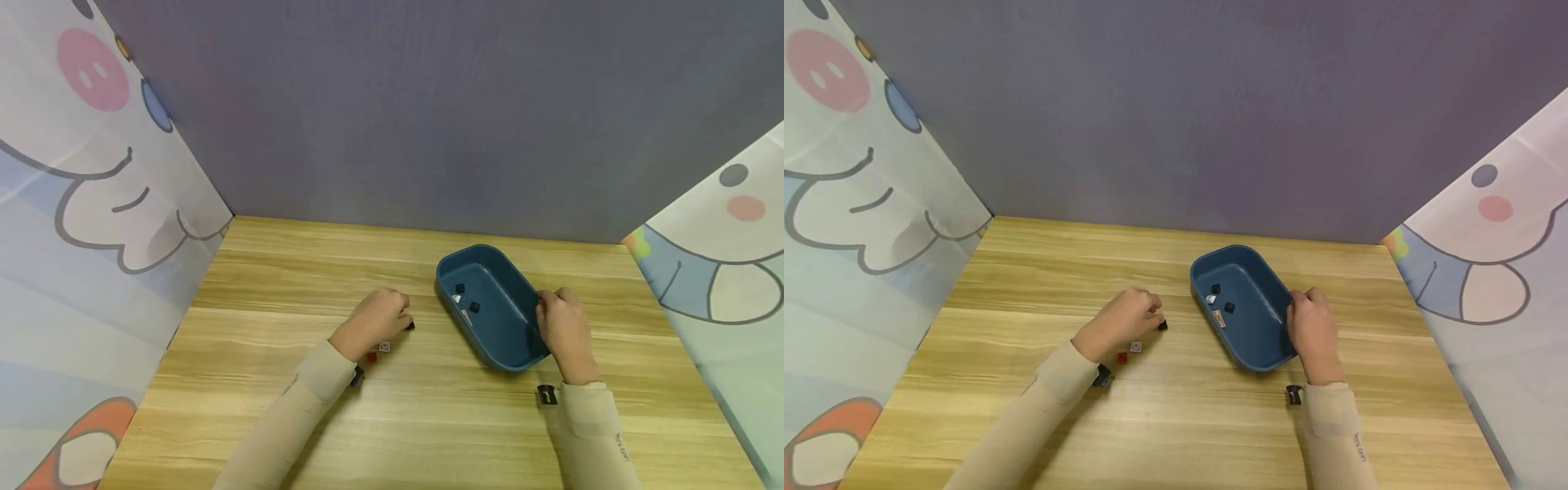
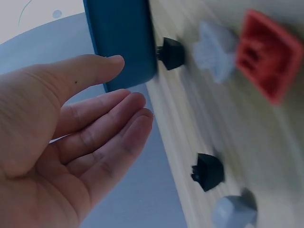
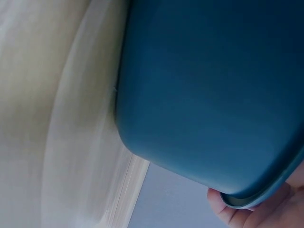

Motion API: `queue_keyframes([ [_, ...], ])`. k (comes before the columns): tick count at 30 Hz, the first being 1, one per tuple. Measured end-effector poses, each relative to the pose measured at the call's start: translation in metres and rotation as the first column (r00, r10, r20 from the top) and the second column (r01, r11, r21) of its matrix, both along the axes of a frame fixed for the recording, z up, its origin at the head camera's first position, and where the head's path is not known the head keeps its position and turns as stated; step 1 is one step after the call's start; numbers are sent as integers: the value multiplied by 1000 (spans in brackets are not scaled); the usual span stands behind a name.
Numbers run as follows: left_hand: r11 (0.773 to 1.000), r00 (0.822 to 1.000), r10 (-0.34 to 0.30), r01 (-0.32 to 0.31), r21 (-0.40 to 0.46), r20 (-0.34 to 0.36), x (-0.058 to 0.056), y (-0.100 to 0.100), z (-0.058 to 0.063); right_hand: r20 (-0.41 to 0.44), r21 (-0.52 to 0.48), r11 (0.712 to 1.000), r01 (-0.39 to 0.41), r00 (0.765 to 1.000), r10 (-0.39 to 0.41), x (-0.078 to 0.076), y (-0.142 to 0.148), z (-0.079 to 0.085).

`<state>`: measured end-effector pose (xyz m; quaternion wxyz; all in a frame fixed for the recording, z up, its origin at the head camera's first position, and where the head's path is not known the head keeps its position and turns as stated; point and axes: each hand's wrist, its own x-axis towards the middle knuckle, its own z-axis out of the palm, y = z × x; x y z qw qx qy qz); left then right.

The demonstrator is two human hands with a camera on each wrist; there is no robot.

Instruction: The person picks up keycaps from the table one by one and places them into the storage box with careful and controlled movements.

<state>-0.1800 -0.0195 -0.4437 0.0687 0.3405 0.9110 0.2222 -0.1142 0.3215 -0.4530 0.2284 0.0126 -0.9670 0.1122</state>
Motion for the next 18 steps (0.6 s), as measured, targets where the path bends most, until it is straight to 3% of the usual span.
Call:
queue_keyframes([
  [7, 998, 999, 1, -3, -56, -37, 8, -4, -5, -5, -2, 1000, -5, 1000, 5, 0, -1, 2],
  [13, 993, 1000, 20, -19, -119, 9, 13, -1, -7, -3, 1, 1000, -6, 1000, 6, 0, 0, 1],
  [18, 990, 1000, 21, -20, -142, 4, 15, 1, -11, -1, -2, 1000, -1, 1000, 1, 0, 0, 1],
])
